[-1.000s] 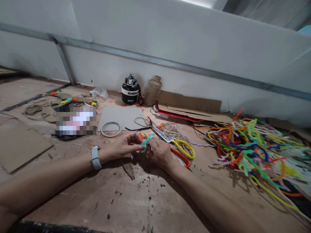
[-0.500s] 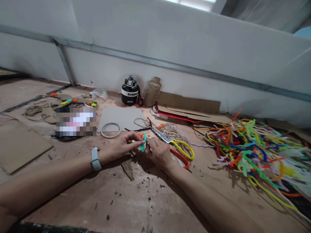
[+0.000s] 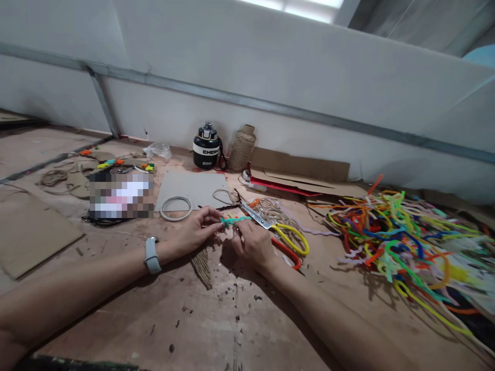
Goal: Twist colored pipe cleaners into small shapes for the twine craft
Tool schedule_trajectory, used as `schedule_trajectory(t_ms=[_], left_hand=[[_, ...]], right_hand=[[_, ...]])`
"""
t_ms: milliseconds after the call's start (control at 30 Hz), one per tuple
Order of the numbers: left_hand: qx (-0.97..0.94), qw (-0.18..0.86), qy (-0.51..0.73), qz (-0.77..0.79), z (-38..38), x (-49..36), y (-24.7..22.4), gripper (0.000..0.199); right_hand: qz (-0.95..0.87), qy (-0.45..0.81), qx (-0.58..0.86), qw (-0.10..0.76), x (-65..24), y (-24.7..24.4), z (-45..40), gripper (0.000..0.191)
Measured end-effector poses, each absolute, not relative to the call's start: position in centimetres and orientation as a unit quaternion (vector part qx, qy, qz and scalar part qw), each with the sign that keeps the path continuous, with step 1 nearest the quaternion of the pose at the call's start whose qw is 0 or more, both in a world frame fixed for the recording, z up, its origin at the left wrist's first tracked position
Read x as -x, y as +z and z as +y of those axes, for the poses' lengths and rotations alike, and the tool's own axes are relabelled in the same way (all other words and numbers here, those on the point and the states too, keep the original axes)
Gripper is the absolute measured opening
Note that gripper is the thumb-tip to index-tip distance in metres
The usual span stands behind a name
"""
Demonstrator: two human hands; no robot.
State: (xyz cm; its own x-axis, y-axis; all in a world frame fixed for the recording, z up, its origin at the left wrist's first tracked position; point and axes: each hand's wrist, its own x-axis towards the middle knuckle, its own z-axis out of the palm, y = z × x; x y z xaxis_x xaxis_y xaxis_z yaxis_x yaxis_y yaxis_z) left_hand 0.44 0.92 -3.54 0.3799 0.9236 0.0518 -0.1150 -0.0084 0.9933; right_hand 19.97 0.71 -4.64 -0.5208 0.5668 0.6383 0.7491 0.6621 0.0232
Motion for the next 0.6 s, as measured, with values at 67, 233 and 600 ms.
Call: schedule_trajectory(t_ms=[67,233,600], left_hand=[[-0.602,0.579,0.421,0.353,0.9,-0.36,-3.71,0.031],[-0.666,0.543,0.395,0.325,0.74,-0.11,-3.61,0.029],[-0.627,0.576,0.397,0.343,1.36,0.13,-4.28,0.032]], right_hand=[[-0.861,-0.143,0.389,0.294,-19.96,-4.42,0.52,0.018],[-0.873,-0.114,0.387,0.273,-19.85,-4.25,0.26,0.02],[-0.869,-0.059,0.381,0.31,-19.7,-5.12,0.59,0.021]])
